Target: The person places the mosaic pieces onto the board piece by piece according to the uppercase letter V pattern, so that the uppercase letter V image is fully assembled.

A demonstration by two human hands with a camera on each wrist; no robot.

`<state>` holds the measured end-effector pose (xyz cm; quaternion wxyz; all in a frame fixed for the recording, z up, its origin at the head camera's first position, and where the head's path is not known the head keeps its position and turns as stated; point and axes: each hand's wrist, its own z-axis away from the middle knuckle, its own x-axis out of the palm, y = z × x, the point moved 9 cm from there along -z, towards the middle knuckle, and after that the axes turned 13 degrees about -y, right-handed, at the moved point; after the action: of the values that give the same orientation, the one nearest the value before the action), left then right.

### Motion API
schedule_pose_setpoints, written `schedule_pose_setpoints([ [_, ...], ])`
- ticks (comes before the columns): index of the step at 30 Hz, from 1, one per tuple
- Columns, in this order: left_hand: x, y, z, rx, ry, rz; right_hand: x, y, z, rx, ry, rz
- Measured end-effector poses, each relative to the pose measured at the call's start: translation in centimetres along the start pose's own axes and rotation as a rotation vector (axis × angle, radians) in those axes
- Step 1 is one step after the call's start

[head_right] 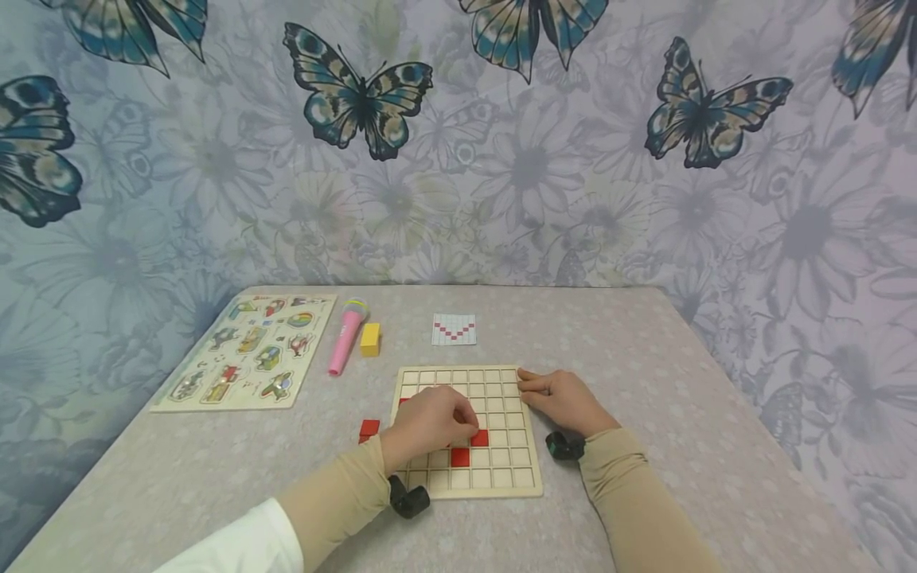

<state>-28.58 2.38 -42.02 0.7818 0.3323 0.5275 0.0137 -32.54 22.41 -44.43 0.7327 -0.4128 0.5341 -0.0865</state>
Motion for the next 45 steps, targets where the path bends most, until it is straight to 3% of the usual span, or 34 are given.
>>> schedule_pose_setpoints([
  [5, -0.6, -0.3, 0.8, 0.027, 0.014, 0.017, 0.1, 0.0, -0.2, 0.002, 0.005, 0.013],
  [9, -2.2, -1.8, 2.4, 0.03, 0.064, 0.041, 0.1, -0.2, -0.2, 0.008, 0.0, 0.024],
  [12, -3.8, -3.8, 4.0, 0.003, 0.111, 0.065, 0.1, -0.4, -0.2, 0.015, -0.007, 0.026],
  [17, -5.6, -8.4, 6.5, -0.071, 0.184, 0.147, -0.1, -0.4, -0.2, 0.018, -0.013, 0.029],
  [21, -6.3, -12.0, 7.9, -0.128, 0.237, 0.25, -0.1, -0.2, -0.3, 0.015, -0.012, 0.048],
  [25, -6.2, -14.2, 8.3, -0.12, 0.256, 0.299, -0.1, 0.2, -0.2, 0.015, -0.005, 0.058],
  [32, -5.4, -15.3, 7.9, -0.074, 0.206, 0.287, 0.0, 0.4, 0.0, 0.022, 0.008, 0.053],
  [36, -5.0, -15.3, 7.8, -0.077, 0.163, 0.278, 0.1, 0.3, 0.1, 0.016, 0.011, 0.036],
  [45, -5.0, -15.0, 7.9, -0.079, 0.149, 0.275, 0.2, 0.1, 0.0, 0.017, 0.01, 0.027],
])
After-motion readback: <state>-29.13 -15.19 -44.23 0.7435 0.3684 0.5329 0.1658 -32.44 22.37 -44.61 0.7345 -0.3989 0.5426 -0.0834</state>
